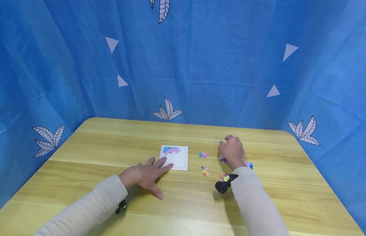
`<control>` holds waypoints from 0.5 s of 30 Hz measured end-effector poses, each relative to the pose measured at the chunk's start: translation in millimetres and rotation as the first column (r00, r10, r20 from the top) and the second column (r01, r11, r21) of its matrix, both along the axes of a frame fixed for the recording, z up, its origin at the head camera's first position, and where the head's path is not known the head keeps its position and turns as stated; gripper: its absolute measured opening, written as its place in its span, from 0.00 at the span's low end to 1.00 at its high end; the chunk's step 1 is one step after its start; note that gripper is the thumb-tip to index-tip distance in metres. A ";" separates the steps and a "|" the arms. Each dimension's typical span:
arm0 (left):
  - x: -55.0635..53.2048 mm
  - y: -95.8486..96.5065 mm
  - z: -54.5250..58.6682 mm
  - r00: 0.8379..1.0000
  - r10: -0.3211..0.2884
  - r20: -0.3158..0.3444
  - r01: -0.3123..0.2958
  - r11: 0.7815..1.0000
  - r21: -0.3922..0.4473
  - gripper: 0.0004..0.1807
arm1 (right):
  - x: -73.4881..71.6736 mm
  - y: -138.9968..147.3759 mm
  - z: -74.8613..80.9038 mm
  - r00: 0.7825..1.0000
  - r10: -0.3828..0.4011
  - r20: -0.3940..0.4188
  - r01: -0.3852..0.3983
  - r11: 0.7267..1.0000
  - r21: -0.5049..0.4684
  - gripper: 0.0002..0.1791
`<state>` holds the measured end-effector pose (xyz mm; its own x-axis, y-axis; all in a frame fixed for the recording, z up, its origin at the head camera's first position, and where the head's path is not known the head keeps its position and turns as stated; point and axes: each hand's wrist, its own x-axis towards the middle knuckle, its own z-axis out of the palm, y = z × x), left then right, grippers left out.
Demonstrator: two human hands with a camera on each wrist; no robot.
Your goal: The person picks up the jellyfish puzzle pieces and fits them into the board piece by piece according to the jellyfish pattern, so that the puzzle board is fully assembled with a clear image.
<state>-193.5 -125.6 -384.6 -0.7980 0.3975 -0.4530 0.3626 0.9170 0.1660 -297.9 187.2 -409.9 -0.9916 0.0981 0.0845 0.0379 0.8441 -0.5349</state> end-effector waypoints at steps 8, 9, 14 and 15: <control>-0.1 0.0 1.4 1.000 0.005 0.005 -0.005 1.000 0.008 0.62 | 2.1 22.8 -3.0 0.988 -0.125 0.090 0.121 0.992 0.048 0.35; 0.0 0.0 1.5 1.000 0.005 0.005 -0.005 1.000 0.009 0.62 | 2.4 25.0 -4.1 0.986 -0.137 0.096 0.132 0.989 0.059 0.36; -0.4 0.1 0.1 1.000 0.006 0.007 -0.006 1.000 0.007 0.62 | 4.2 33.8 -9.0 0.976 -0.184 0.120 0.175 0.982 0.076 0.36; -0.5 0.1 -0.3 1.000 0.004 0.005 -0.004 1.000 0.004 0.62 | 4.7 35.2 -9.7 0.974 -0.189 0.124 0.180 0.981 0.078 0.36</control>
